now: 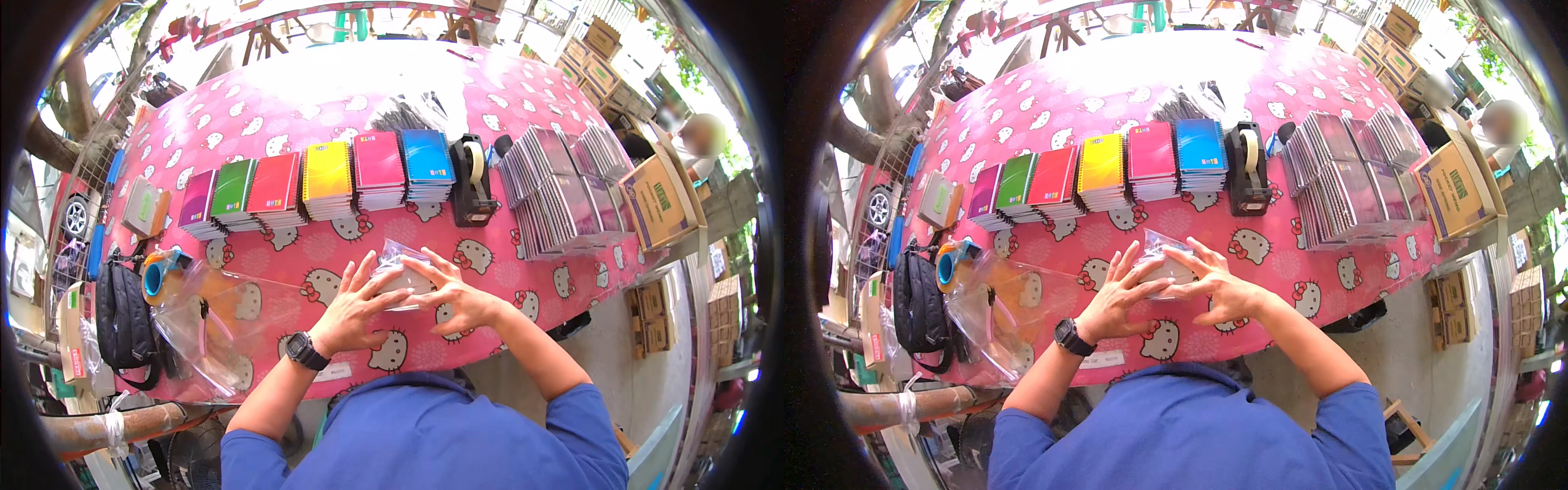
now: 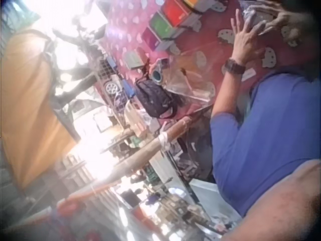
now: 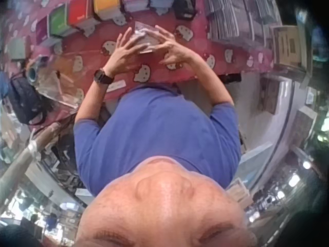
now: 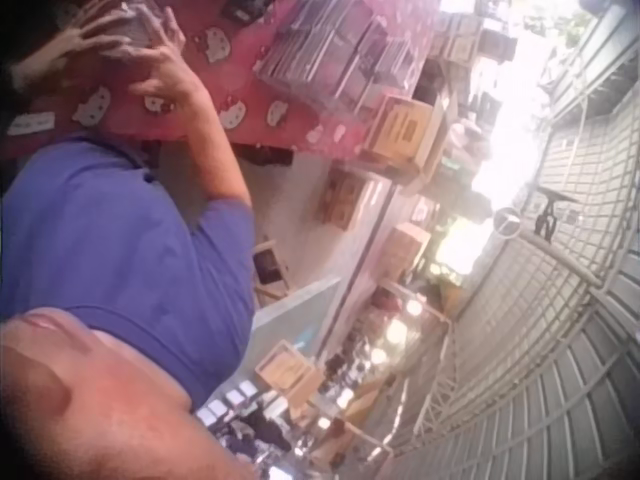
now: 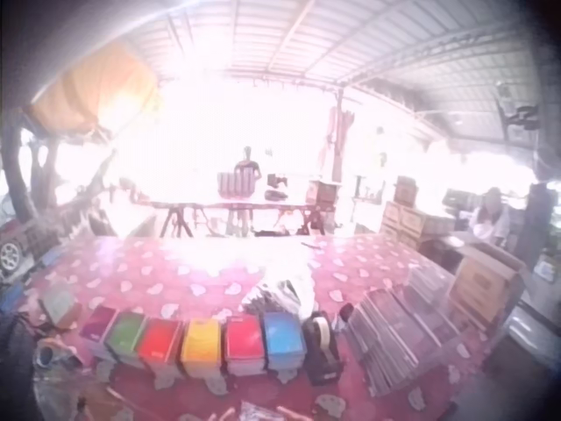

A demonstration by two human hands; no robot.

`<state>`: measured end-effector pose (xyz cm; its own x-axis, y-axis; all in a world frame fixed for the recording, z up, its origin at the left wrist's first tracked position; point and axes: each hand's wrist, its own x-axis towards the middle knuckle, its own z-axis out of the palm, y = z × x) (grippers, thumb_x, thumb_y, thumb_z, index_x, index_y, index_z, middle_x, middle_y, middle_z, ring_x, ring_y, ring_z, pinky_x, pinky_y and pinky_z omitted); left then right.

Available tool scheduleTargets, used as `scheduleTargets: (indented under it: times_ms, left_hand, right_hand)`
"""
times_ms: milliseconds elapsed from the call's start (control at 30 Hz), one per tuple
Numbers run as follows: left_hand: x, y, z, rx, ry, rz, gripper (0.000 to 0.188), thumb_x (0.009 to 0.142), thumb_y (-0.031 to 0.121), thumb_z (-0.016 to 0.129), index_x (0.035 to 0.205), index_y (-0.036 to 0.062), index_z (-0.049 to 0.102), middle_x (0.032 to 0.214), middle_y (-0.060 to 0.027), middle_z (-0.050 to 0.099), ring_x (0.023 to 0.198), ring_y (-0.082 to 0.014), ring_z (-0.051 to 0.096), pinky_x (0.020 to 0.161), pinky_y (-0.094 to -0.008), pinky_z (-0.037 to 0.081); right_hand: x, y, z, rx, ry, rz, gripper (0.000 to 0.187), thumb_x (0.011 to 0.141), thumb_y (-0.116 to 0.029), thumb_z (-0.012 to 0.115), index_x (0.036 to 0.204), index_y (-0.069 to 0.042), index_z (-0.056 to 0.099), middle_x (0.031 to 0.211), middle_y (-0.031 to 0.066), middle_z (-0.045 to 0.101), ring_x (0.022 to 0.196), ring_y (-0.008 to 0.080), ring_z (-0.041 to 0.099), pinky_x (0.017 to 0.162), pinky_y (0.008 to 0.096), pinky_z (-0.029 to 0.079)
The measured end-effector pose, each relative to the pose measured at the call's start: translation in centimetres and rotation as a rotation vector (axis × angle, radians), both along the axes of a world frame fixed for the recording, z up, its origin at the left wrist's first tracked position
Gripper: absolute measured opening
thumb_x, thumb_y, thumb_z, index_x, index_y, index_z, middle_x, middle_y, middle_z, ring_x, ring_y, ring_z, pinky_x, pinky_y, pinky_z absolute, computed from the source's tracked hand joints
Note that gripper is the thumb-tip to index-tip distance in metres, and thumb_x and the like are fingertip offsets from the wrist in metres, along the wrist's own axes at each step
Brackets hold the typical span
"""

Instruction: The person packages small notebooks by hand into plastic bags. The person selects a notebook from a stack of various colors, places it inside a clear plastic bag, seals the bag using a piece of tape from a dispenser, and then places the bagged notebook onto a separate stack.

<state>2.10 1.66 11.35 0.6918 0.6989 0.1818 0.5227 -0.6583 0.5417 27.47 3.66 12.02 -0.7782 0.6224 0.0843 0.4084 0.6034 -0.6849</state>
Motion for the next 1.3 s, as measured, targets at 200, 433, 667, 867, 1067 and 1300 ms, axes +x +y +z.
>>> scheduleTargets:
  times_ms: [200, 433, 667, 867, 1067, 1300]
  left_hand:
    - [0.0, -0.5, 0.3, 0.111, 0.102, 0.074, 0.074, 0.056, 0.018, 0.073, 0.126, 0.0277, 0.050, 0.143, -0.0012, 0.034, 0.137, -0.0365, 0.014, 0.109, -0.0564, 0.010]
    - [1.5, -0.8, 0.1, 0.188, 0.069, 0.118, 0.060, 0.057, 0.017, 0.071, 0.114, 0.0222, 0.055, 0.140, -0.0032, 0.036, 0.136, -0.0375, 0.015, 0.108, -0.0566, 0.017]
    - [0.9, -0.7, 0.0, 0.166, 0.109, 0.096, 0.071, 0.056, 0.019, 0.072, 0.123, 0.0326, 0.051, 0.143, -0.0039, 0.032, 0.136, -0.0391, 0.014, 0.108, -0.0555, 0.017]
    - [0.6, -0.8, 0.3, 0.145, 0.109, 0.073, 0.074, 0.057, 0.023, 0.074, 0.126, 0.0329, 0.050, 0.144, -0.0032, 0.030, 0.135, -0.0409, 0.015, 0.107, -0.0575, 0.017]
    - [0.9, -0.8, 0.3, 0.151, 0.087, 0.048, 0.074, 0.057, 0.026, 0.076, 0.126, 0.0312, 0.049, 0.144, -0.0044, 0.029, 0.134, -0.0425, 0.016, 0.106, -0.0593, 0.019]
    - [0.4, -1.0, 0.5, 0.184, 0.119, 0.048, 0.086, 0.053, 0.028, 0.080, 0.131, 0.0267, 0.044, 0.144, -0.0075, 0.028, 0.134, -0.0414, 0.018, 0.105, -0.0598, 0.018]
  right_hand:
    - [1.0, 4.2, -1.0, -0.463, 0.732, -0.440, 0.040, 0.077, -0.024, 0.065, 0.111, -0.004, 0.062, 0.119, 0.0089, 0.056, 0.112, 0.0247, 0.049, 0.102, 0.0377, 0.029]
    - [9.7, 14.4, -6.3, 0.013, -0.022, -1.469, 0.038, 0.078, -0.037, 0.069, 0.089, -0.001, 0.069, 0.081, 0.0116, 0.069, 0.077, 0.0156, 0.064, 0.073, 0.0313, 0.048]
    - [7.2, 10.8, -7.6, 0.038, 0.597, -1.241, 0.017, 0.079, -0.020, 0.069, 0.080, -0.004, 0.065, 0.069, 0.0030, 0.061, 0.054, 0.0145, 0.050, 0.055, 0.0277, 0.042]
    - [4.7, 9.0, -6.8, -1.235, 0.707, -0.960, 0.019, 0.082, -0.021, 0.068, 0.086, -0.004, 0.060, 0.063, -0.0001, 0.053, 0.046, 0.0061, 0.040, 0.039, 0.0211, 0.031]
    - [-2.5, 5.2, 6.0, -0.544, 0.076, -0.305, 0.020, 0.080, -0.023, 0.068, 0.075, -0.004, 0.065, 0.062, 0.0011, 0.059, 0.054, 0.0089, 0.051, 0.048, 0.0244, 0.040]
    - [-4.2, 4.0, 6.8, 0.041, -0.841, -0.501, 0.077, 0.053, -0.070, 0.069, 0.088, -0.001, 0.069, 0.088, 0.0156, 0.068, 0.083, 0.0262, 0.067, 0.075, 0.0354, 0.053]
